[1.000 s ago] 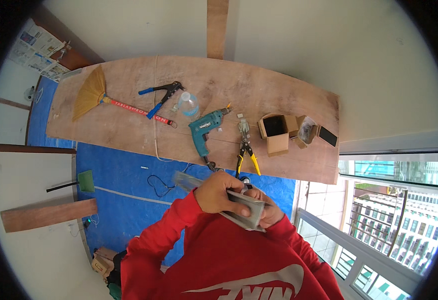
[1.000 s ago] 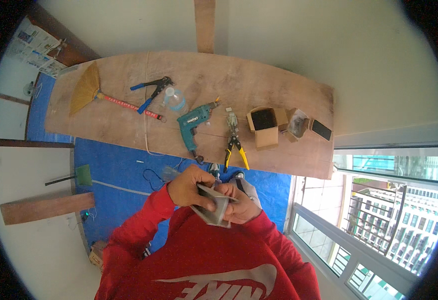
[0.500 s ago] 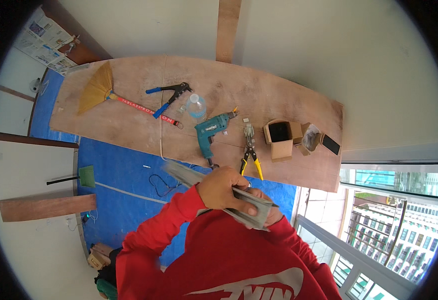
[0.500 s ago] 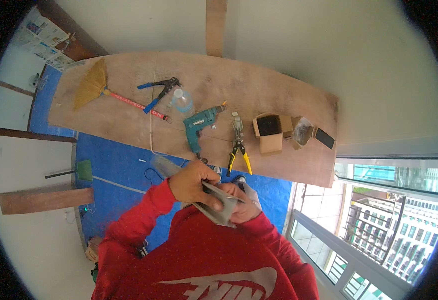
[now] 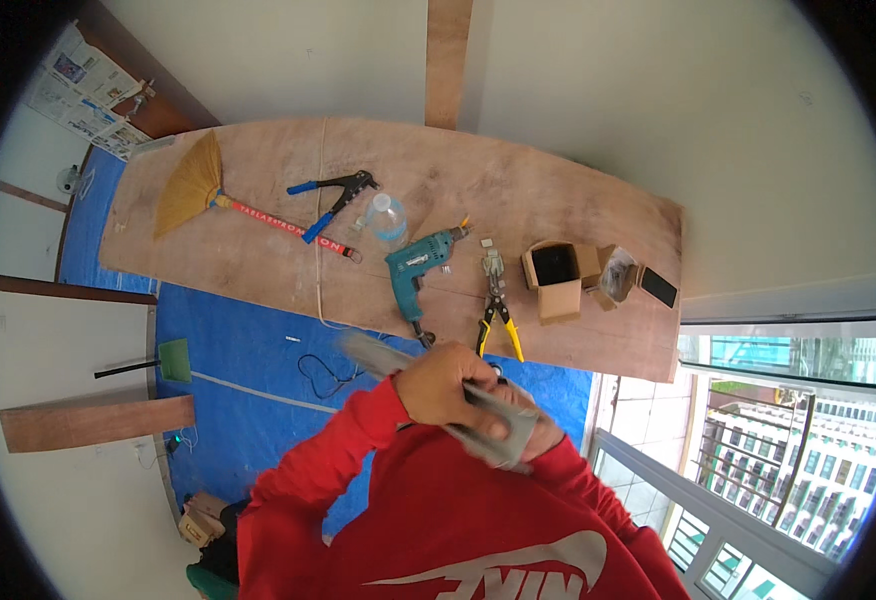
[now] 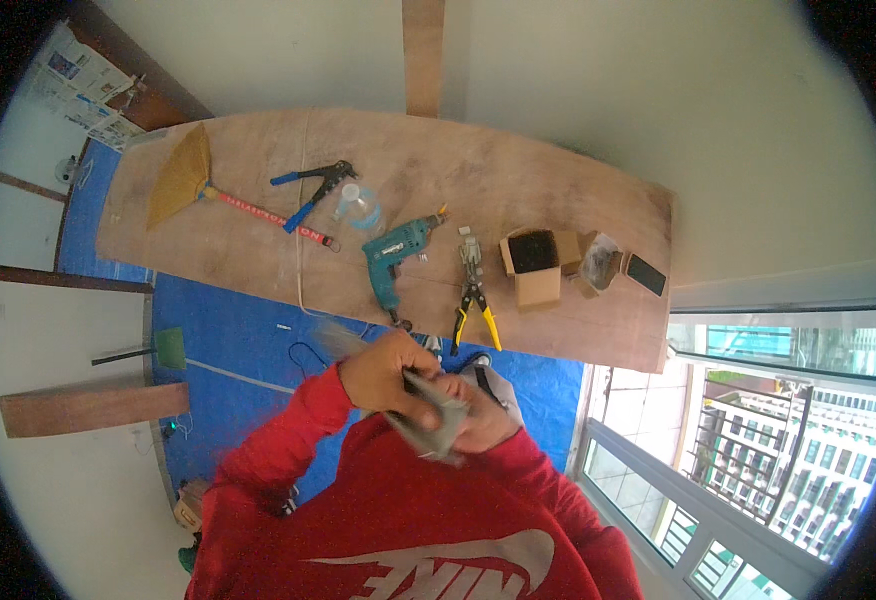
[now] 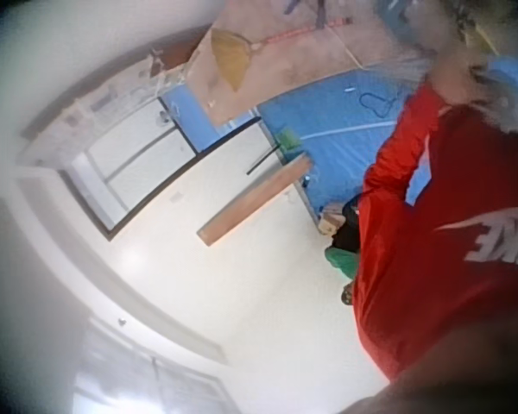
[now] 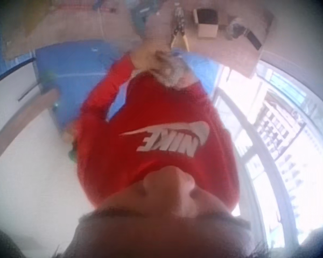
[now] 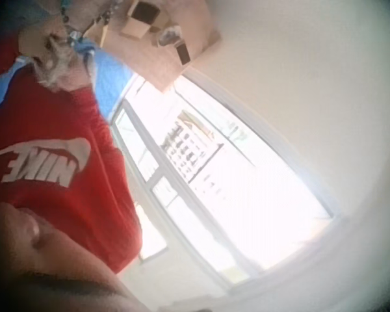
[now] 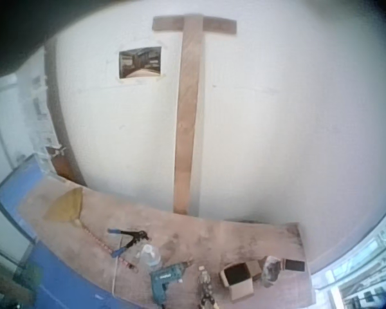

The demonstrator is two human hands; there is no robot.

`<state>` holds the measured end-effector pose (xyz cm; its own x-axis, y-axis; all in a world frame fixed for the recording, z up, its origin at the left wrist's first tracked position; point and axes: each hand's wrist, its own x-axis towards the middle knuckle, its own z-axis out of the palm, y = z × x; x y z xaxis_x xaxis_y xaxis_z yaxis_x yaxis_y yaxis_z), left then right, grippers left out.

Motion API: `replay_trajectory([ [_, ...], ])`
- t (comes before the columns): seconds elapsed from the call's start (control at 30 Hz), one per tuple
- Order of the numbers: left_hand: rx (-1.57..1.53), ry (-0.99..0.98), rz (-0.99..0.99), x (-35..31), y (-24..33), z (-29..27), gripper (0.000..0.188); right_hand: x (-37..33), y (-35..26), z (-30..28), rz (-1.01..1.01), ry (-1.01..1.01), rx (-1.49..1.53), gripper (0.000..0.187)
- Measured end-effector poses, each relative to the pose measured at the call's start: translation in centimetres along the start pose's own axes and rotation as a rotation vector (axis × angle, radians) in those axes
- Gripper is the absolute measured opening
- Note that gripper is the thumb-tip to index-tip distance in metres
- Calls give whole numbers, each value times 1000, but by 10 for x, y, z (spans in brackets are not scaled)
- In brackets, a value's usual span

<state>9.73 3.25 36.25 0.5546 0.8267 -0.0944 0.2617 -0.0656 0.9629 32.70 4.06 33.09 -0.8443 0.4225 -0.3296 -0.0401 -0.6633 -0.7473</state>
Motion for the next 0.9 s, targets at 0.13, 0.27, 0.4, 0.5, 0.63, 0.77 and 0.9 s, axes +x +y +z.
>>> replay_trajectory([
  [0.13, -291, 197, -157, 3, -7, 13, 60, -23, -39, -7, 75, 255, 73, 48],
  [0.27, 829, 224, -346, -9, 9, -2, 68, -36, -41, -44, 153, 373, -903, 40],
  [0.4, 639, 200, -292, -17, 19, -12, 71, -21, -16, -26, -127, 330, 62, 34],
  [0.5, -4, 109, -89, -2, 7, 7, 71, 1, -6, 21, -149, 60, 274, 42],
  [0.63, 52, 407, -166, 2, -4, 19, 71, -21, -36, 1, 103, 396, 93, 40],
  [0.77, 861, 300, -371, -11, 9, 3, 70, -39, -31, -46, 180, 567, -944, 35],
  [0.9, 702, 278, -298, -14, 19, -12, 68, -19, -17, -48, 51, 271, -263, 41],
])
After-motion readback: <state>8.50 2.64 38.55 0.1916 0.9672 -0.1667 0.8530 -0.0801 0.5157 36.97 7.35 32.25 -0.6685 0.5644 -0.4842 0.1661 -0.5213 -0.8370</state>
